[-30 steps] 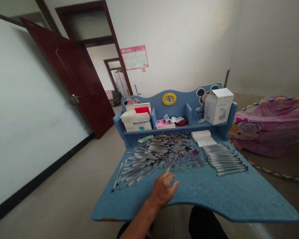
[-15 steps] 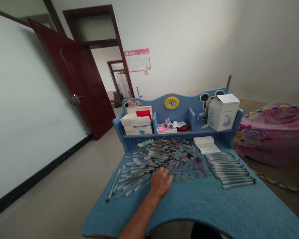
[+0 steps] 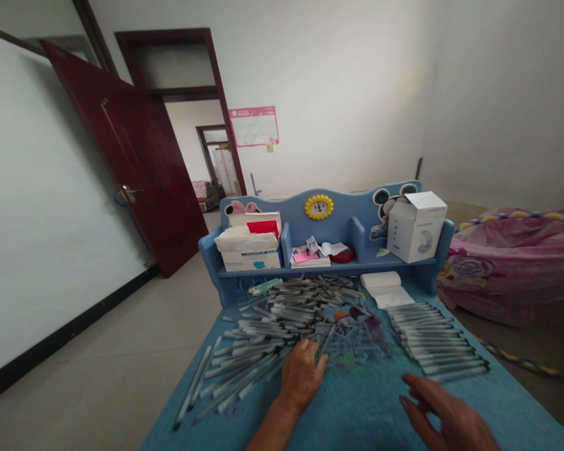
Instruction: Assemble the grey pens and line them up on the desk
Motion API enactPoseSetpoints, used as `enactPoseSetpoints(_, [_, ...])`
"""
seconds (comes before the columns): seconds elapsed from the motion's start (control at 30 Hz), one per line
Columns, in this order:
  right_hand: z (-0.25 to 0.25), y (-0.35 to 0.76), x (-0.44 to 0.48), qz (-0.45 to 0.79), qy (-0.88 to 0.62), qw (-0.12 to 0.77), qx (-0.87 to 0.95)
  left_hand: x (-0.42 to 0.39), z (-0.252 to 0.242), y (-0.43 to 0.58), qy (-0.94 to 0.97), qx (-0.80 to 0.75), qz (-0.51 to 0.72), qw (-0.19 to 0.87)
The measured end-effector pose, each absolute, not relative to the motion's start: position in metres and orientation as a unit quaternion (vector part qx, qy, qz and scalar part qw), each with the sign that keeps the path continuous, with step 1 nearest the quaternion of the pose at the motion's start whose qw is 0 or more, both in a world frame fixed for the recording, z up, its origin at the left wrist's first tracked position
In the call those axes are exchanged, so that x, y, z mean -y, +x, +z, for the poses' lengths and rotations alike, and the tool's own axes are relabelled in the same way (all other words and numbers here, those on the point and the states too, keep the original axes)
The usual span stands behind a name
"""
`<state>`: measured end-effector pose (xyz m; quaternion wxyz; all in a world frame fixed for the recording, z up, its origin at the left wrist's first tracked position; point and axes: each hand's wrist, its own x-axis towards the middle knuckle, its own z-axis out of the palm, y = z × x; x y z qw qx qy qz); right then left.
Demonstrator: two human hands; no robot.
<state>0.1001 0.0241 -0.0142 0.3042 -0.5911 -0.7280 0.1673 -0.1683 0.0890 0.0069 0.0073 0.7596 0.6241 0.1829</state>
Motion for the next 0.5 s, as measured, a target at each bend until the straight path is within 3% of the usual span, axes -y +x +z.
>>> enactPoseSetpoints(0.2, [0.021, 0.018, -0.117, 0.128, -0.611, 0.231, 0.746, -0.092, 0.004, -0.170, 0.773, -0.620, 0.134, 0.006])
enactPoseSetpoints(0.5, [0.007, -0.014, -0.163, 0.149, -0.648, 0.184, 0.724, -0.108, 0.005, -0.168, 0.764, -0.640, 0.081, 0.007])
